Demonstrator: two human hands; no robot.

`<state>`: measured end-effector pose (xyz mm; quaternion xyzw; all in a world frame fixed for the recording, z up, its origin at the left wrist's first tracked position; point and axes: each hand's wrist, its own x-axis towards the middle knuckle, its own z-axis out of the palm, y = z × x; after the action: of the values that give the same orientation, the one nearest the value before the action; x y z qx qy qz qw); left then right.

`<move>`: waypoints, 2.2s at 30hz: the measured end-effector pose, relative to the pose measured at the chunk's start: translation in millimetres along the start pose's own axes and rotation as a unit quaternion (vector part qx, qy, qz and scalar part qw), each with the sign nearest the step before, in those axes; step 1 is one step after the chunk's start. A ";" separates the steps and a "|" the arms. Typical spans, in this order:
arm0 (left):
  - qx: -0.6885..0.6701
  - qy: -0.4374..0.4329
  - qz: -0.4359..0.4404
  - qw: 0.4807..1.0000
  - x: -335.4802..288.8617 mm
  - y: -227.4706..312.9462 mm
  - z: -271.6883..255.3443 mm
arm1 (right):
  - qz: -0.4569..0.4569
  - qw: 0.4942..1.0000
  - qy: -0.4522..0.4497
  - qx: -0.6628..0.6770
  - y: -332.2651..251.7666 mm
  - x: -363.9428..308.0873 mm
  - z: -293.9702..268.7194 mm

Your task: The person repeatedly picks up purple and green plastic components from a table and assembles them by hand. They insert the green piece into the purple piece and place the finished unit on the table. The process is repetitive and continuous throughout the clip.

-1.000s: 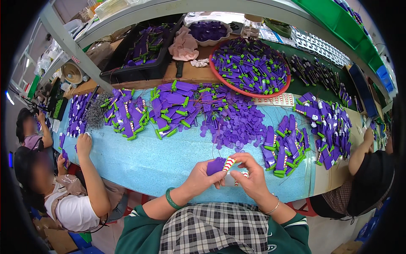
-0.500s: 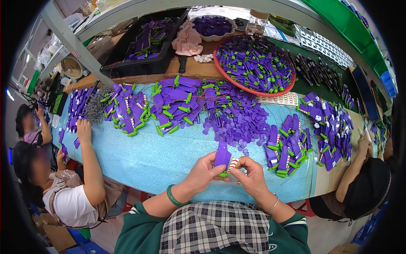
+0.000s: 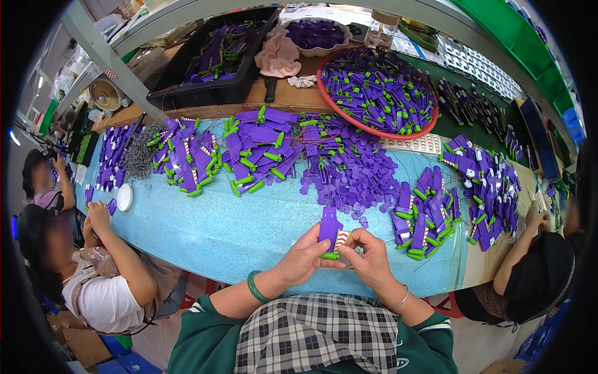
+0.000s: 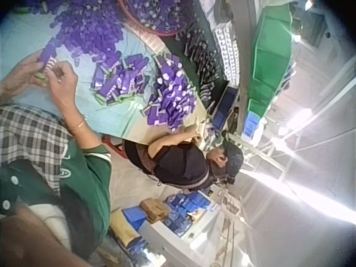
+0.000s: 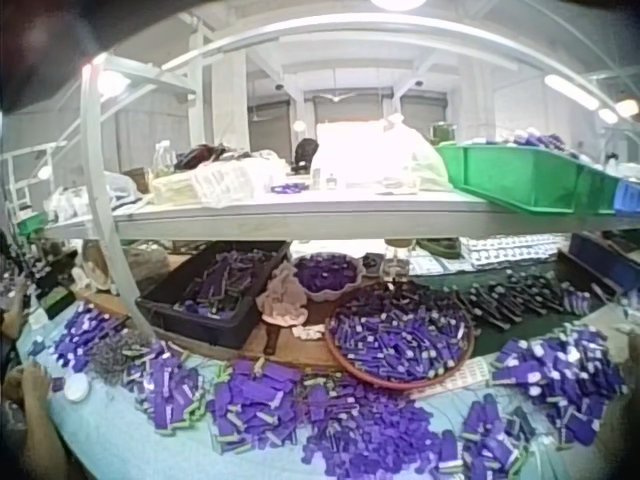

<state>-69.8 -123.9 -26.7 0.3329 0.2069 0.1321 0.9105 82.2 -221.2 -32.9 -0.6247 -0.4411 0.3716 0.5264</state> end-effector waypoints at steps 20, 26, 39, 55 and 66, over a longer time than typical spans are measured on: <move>0.164 -0.033 0.038 0.985 -1.3 -9.0 -0.8 | -0.168 0.974 0.072 -0.136 -3.5 -2.1 -0.5; 0.167 -0.065 0.026 0.983 -3.0 -14.9 -4.8 | -0.240 0.945 0.075 -0.207 -9.0 -0.7 -2.6; -0.092 -0.142 -0.091 0.981 5.8 -24.4 5.4 | 0.042 0.982 -0.172 0.065 -14.5 8.2 -2.0; 0.452 -0.034 0.260 0.853 -4.0 20.1 7.9 | 0.099 0.895 -0.047 0.432 -14.8 10.7 -11.6; 0.686 -0.089 0.596 0.408 -1.9 34.9 -1.8 | 0.174 0.916 -0.125 0.339 -21.0 18.9 -5.7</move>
<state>-75.9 -97.6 -4.4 0.8952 -0.1046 0.4251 0.0834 90.5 -204.0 -11.3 -0.4244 -0.2356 0.6592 0.5743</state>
